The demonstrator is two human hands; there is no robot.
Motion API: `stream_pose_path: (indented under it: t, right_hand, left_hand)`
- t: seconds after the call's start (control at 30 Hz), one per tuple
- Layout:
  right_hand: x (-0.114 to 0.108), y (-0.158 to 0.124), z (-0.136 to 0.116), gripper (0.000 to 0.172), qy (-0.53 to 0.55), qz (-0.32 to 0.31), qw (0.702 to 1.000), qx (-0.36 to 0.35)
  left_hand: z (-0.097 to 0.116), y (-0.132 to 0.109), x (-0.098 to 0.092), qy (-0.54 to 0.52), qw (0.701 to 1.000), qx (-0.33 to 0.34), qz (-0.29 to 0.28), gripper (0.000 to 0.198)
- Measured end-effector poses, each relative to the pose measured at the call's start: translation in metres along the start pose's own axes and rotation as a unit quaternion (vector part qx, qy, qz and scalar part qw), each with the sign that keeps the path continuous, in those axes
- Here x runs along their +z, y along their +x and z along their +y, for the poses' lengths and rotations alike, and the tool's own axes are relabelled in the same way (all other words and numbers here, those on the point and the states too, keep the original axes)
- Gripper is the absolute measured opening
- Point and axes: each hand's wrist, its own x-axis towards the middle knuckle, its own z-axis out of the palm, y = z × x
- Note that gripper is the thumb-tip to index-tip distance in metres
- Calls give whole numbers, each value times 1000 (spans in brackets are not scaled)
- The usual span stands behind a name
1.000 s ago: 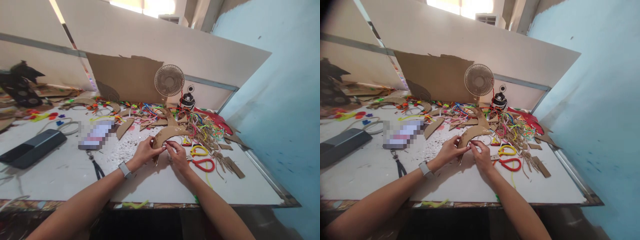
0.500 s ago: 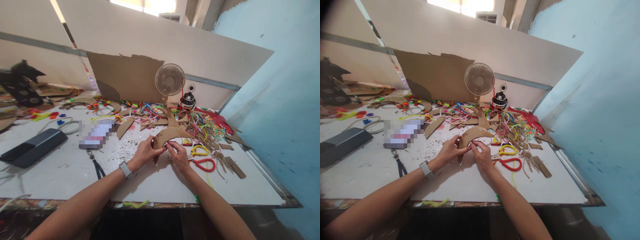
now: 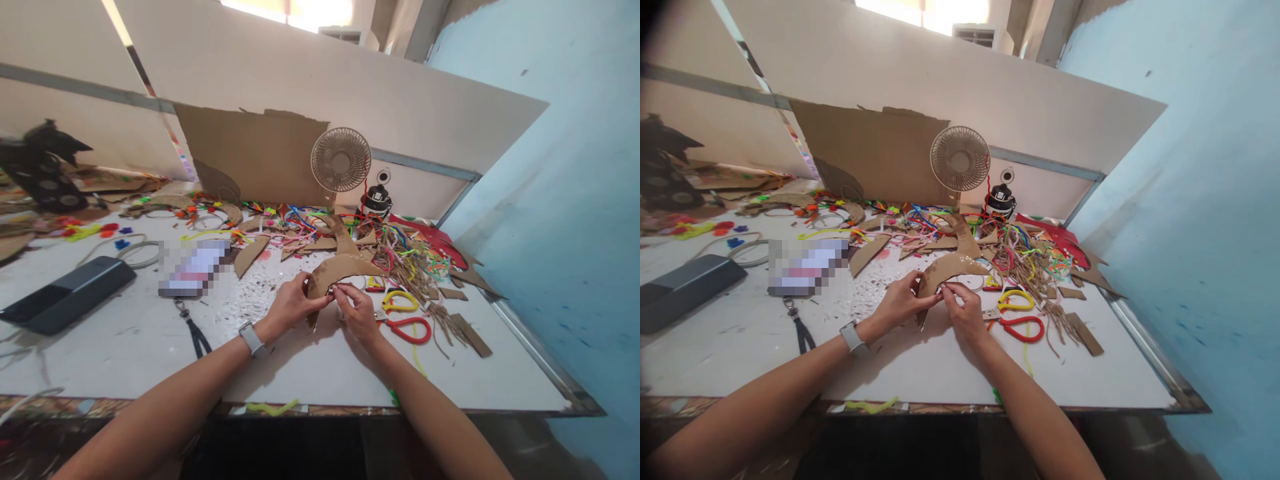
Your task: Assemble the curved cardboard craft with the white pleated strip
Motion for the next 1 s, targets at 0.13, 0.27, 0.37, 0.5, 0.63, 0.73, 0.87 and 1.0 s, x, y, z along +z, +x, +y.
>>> stream_pose_path:
  t: [0.13,0.27,0.37,0.5,0.63,0.73,0.87,1.0]
  right_hand:
    - [0,0,0,17,-7,-2,1000,-2]
    - [0,0,1,17,-5,-4,1000,-5]
    - [0,0,2,17,-4,-4,1000,-4]
    - [0,0,2,17,-10,2,1000,-1]
    - [0,0,1,17,-10,-2,1000,-3]
    - [0,0,2,18,-10,-7,1000,-6]
    - [0,-1,3,19,-8,-9,1000,-13]
    - [0,-1,3,19,-8,-9,1000,-10]
  left_hand:
    - [1,0,0,0,1000,-9,-2,56]
    - [2,1,0,5,1000,-14,-4,54]
    - [2,0,0,8,1000,-12,-4,54]
    - [1,0,0,6,1000,-10,-11,55]
    - [0,0,1,10,1000,-12,-10,55]
    - [0,0,1,11,1000,-13,-7,55]
    - [-1,0,2,4,1000,-1,-7,55]
    - [-2,1,3,7,1000,2,-3,57]
